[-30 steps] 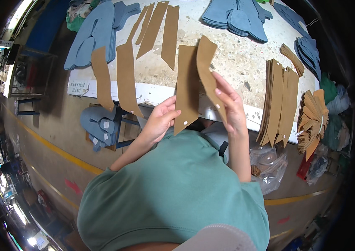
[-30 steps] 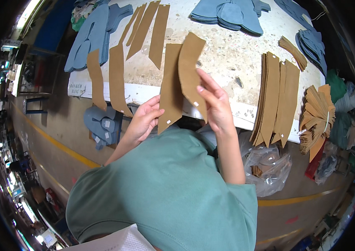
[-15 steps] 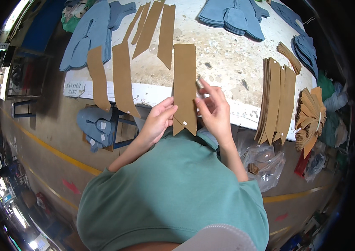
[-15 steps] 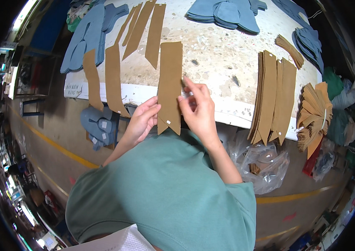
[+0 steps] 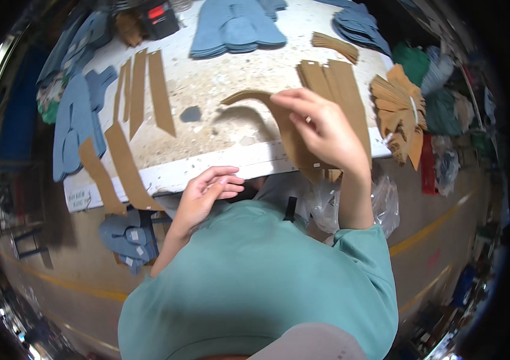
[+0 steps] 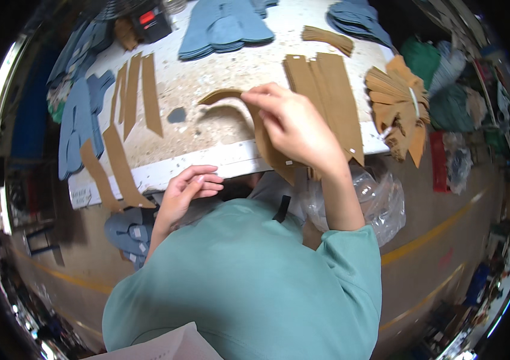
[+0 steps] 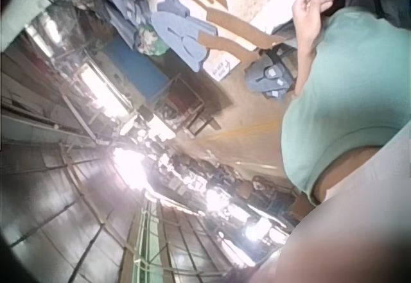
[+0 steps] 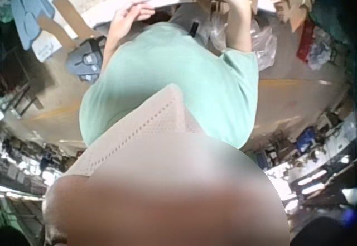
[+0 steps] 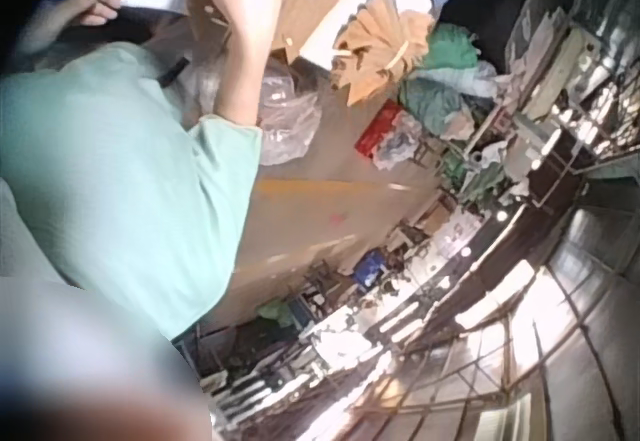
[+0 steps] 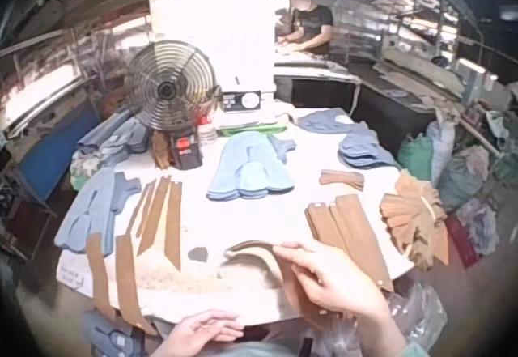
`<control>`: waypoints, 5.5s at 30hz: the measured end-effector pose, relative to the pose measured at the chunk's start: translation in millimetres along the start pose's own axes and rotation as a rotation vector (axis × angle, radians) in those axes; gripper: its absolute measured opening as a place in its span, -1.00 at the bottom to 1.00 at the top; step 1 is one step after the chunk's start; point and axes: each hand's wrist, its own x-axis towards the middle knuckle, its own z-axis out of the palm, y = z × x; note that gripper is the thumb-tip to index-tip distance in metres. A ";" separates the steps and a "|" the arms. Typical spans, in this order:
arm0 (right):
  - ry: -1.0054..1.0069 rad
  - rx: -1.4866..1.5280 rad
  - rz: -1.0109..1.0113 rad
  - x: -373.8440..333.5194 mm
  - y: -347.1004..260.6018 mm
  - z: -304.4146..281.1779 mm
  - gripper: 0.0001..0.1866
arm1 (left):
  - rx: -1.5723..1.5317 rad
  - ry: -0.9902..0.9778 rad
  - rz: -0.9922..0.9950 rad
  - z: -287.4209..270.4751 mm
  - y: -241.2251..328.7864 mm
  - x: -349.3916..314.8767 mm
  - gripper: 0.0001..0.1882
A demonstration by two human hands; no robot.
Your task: The person stacks brown cardboard pieces on a table, aligns them, and bundles them with a rubber band. They then place the bundle into a red crate and later retrieve another bundle to separate its contents.
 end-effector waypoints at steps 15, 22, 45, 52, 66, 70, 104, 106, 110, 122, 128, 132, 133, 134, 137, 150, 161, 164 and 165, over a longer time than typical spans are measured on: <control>0.362 0.425 0.504 -99.4 139.0 -52.1 -0.58 | 0.338 0.254 0.262 -12.0 9.3 12.8 -0.73; 0.427 -0.164 0.576 -96.3 134.3 -57.1 -0.63 | 1.457 0.771 0.488 -54.2 48.4 60.3 -0.54; 0.116 0.296 0.142 3.3 -9.1 83.1 -0.71 | 1.313 0.707 0.426 -75.7 49.9 76.4 -0.66; -0.115 0.337 0.030 24.3 -28.2 123.2 -0.68 | 1.135 0.871 0.425 -106.0 47.4 -26.5 -0.59; -0.071 0.280 -0.149 42.7 -105.4 250.2 -0.32 | 1.061 1.390 0.138 -179.8 -9.2 -105.2 -0.51; -0.174 0.238 -0.186 52.6 -112.6 264.7 -0.38 | 1.022 1.349 0.140 -175.0 -4.8 -94.0 -0.46; 0.083 0.620 0.370 -20.2 37.7 102.9 -0.49 | 0.517 0.437 0.341 -55.7 13.1 30.4 -0.53; 0.056 0.626 0.388 -20.7 34.3 105.1 -0.50 | 0.522 0.446 0.327 -53.2 11.8 23.7 -0.53; 0.041 0.565 0.344 -24.5 16.6 113.1 -0.47 | 0.541 0.476 0.323 -49.2 13.7 9.4 -0.55; 0.053 0.117 0.185 28.1 -10.7 101.6 -0.56 | 1.013 0.763 0.508 -83.5 48.2 11.4 -0.67; -0.063 -0.155 0.113 138.8 -14.5 151.0 -0.42 | 1.578 0.974 -0.038 -142.0 95.4 50.4 -0.65; -0.097 -0.296 0.181 166.6 -14.9 195.3 -0.23 | 1.524 0.892 -0.153 -150.3 92.0 54.2 -0.52; -0.049 -0.252 0.153 166.6 -12.8 203.8 -0.27 | 1.458 0.871 -0.097 -152.6 90.0 54.3 -0.54; 0.001 -0.174 0.121 166.4 -9.3 209.7 -0.30 | 1.390 0.848 -0.045 -153.7 85.5 54.7 -0.55; -0.017 -0.004 0.109 161.9 -0.6 219.6 -0.38 | 1.143 0.841 0.158 -156.7 73.6 59.3 -0.62; 0.051 0.969 0.078 92.8 -24.1 52.3 -0.65 | 0.029 0.221 0.719 -94.2 155.6 19.1 -0.71; 0.519 0.875 0.248 12.0 34.2 49.2 -0.65 | 0.075 0.008 0.812 5.6 131.9 73.8 -0.68; 0.320 0.652 0.457 -24.2 40.1 67.0 -0.60 | 0.122 0.050 0.615 23.2 77.7 59.1 -0.66; 0.255 0.591 0.514 -33.2 41.9 73.2 -0.59 | 0.056 0.040 0.453 28.1 60.6 54.0 -0.66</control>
